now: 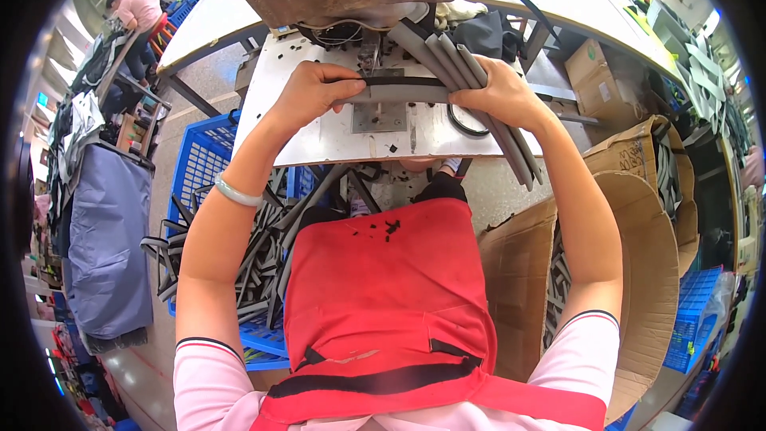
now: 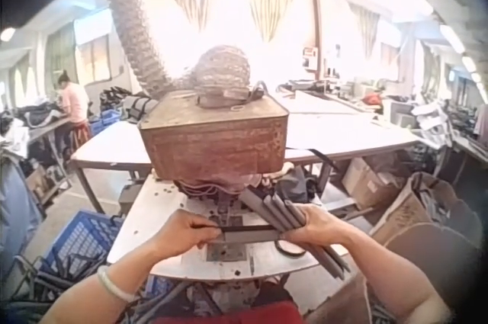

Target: The user is sewing grey material strips using an industrial sewing machine and cutting threads with scissors.

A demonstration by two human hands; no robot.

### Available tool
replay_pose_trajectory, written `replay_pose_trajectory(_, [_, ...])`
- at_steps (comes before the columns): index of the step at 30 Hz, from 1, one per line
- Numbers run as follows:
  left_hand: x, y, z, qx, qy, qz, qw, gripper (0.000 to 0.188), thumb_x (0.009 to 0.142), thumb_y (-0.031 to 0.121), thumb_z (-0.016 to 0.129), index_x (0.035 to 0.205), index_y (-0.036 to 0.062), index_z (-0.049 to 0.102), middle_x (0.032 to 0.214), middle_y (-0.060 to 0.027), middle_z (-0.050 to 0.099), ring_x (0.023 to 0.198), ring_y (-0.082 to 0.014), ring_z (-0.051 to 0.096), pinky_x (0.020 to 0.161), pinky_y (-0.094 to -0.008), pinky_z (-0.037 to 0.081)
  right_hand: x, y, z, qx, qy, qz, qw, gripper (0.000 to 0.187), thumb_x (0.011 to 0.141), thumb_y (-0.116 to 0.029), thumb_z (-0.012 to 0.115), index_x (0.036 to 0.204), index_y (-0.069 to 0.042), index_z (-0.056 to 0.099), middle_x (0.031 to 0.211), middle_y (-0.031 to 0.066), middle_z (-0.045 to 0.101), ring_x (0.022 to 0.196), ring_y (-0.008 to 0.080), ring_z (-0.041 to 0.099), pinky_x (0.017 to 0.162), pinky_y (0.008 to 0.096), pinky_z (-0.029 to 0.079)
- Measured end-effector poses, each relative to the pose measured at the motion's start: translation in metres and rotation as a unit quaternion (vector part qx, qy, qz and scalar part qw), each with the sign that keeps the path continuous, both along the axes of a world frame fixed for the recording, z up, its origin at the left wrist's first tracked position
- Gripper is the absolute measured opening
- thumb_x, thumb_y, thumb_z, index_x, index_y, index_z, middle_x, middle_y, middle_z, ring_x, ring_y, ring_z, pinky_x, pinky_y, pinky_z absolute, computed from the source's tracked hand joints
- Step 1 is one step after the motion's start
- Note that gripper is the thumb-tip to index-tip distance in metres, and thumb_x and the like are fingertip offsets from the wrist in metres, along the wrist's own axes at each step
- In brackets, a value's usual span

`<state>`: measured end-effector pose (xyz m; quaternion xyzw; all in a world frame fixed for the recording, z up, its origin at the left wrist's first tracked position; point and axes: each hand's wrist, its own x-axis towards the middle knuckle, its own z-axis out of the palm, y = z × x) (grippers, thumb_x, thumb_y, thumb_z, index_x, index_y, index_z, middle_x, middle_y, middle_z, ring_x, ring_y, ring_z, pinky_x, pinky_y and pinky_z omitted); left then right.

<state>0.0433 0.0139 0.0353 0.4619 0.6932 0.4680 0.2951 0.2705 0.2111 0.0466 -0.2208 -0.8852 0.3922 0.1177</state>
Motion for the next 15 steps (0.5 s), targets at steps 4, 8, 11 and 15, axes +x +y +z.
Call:
replay_pose_trajectory(4, [-0.0006,-0.0012,-0.0022,-0.003,0.002,-0.002,1.0,0.026,0.086,0.018,0.07,0.096,-0.0058,0.072,0.069,-0.0032,0.062,0.059,-0.0088,0.054,0.056,-0.0251,0.046,0.0003,0.0021,-0.0031,0.0,-0.003,-0.004,1.0,0.043,0.071,-0.026,0.076,0.101,0.001,0.063,0.089,0.0058,0.065,0.083,0.0126,0.057,0.082,0.0285,0.046])
replay_pose_trajectory(8, [-0.0026,-0.0029,-0.0086,-0.005,-0.007,-0.01,1.0,0.026,0.086,0.017,0.07,0.096,-0.006,0.072,0.068,-0.0029,0.062,0.059,-0.009,0.054,0.055,-0.0256,0.046,0.0016,0.0015,-0.0056,0.031,-0.013,0.011,0.999,0.046,0.072,-0.029,0.076,0.107,-0.001,0.064,0.091,0.0083,0.067,0.083,0.0159,0.06,0.082,0.0306,0.047])
replay_pose_trajectory(11, [0.0031,0.0004,-0.0027,-0.024,-0.002,-0.006,1.0,0.026,0.086,0.017,0.07,0.097,-0.006,0.072,0.068,-0.0031,0.062,0.059,-0.0091,0.054,0.055,-0.0257,0.046,0.0047,0.0045,-0.0077,0.014,-0.016,-0.006,1.0,0.046,0.072,-0.029,0.075,0.107,-0.001,0.064,0.091,0.0084,0.067,0.083,0.0159,0.06,0.082,0.0304,0.047])
replay_pose_trajectory(15, [0.0004,0.0016,-0.0019,-0.01,-0.004,0.0,1.0,0.026,0.086,0.018,0.07,0.097,-0.0054,0.072,0.069,-0.0033,0.063,0.06,-0.0091,0.054,0.055,-0.0256,0.045,0.0014,0.0024,-0.0022,0.013,-0.01,0.003,1.0,0.046,0.073,-0.028,0.075,0.108,-0.001,0.064,0.09,0.008,0.067,0.083,0.0155,0.06,0.083,0.0308,0.047])
